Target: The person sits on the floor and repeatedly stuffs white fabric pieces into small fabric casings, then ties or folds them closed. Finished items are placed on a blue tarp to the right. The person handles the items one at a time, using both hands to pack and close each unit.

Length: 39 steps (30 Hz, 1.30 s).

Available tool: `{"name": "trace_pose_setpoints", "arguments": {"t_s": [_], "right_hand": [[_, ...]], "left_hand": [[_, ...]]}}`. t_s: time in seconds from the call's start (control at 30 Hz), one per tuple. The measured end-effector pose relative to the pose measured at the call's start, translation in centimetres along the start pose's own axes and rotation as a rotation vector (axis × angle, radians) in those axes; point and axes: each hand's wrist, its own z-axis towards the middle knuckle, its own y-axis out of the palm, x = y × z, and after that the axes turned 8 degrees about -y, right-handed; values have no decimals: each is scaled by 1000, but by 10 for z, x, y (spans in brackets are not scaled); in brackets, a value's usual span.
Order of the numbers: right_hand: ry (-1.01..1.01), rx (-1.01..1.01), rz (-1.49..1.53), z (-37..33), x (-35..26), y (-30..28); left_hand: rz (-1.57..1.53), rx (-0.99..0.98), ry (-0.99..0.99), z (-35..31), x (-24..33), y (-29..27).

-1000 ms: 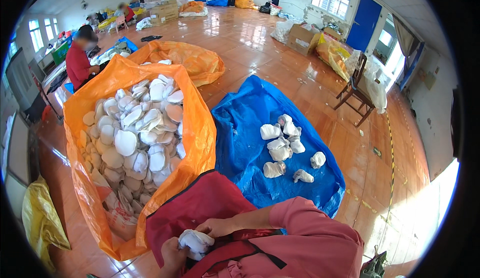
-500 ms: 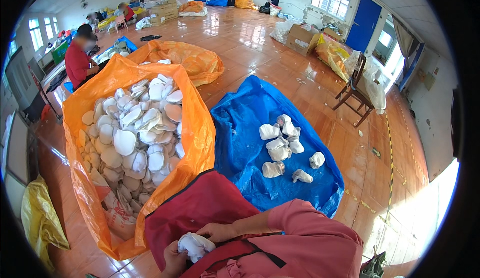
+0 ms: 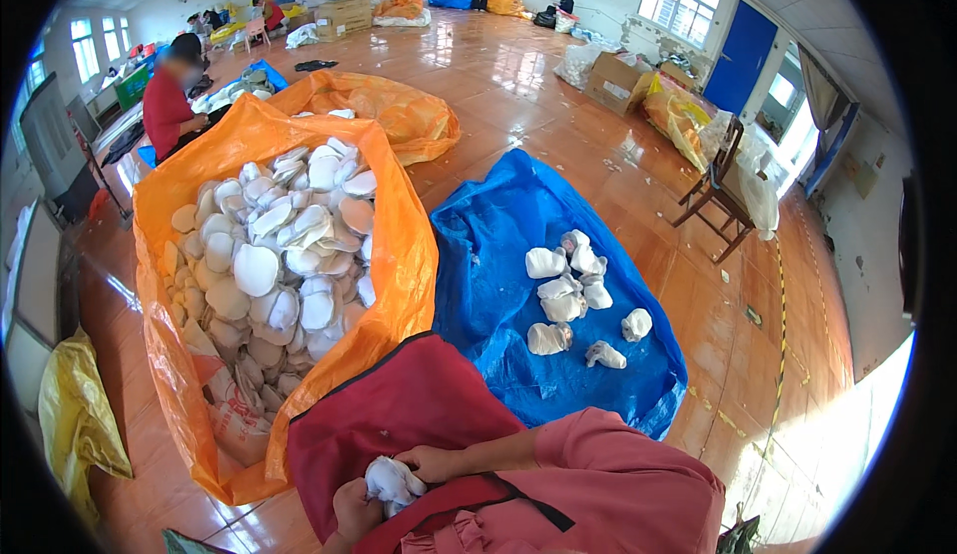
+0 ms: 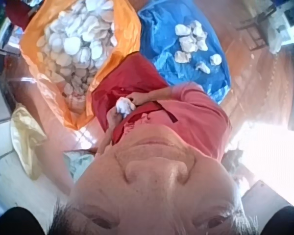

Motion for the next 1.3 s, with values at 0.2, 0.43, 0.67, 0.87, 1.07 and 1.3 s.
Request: {"name": "trace_pose_setpoints", "arguments": {"t_s": [0.2,0.43,0.67,0.87,1.07,1.3], "right_hand": [[-9,34,-402,-6,-20,-7],[-103,25,-585,-20,-50,-20],[-155,1,-426,-23,-37,-26],[-256,-125,-106,10,-41,-24],[-288,-60,-186,10,-39,-20],[-191,47,-29,3,-49,-18]], "left_hand": [[145,-280,-162,16,27,-26],[244,-418,-312,24,42,-44],[87,-363,-195,33,57,-61],[-799,-509,-651,53,24,-48],[-780,-471,-349,48,12,-39],[-1002,-549,-547,45,12,-35]]}}
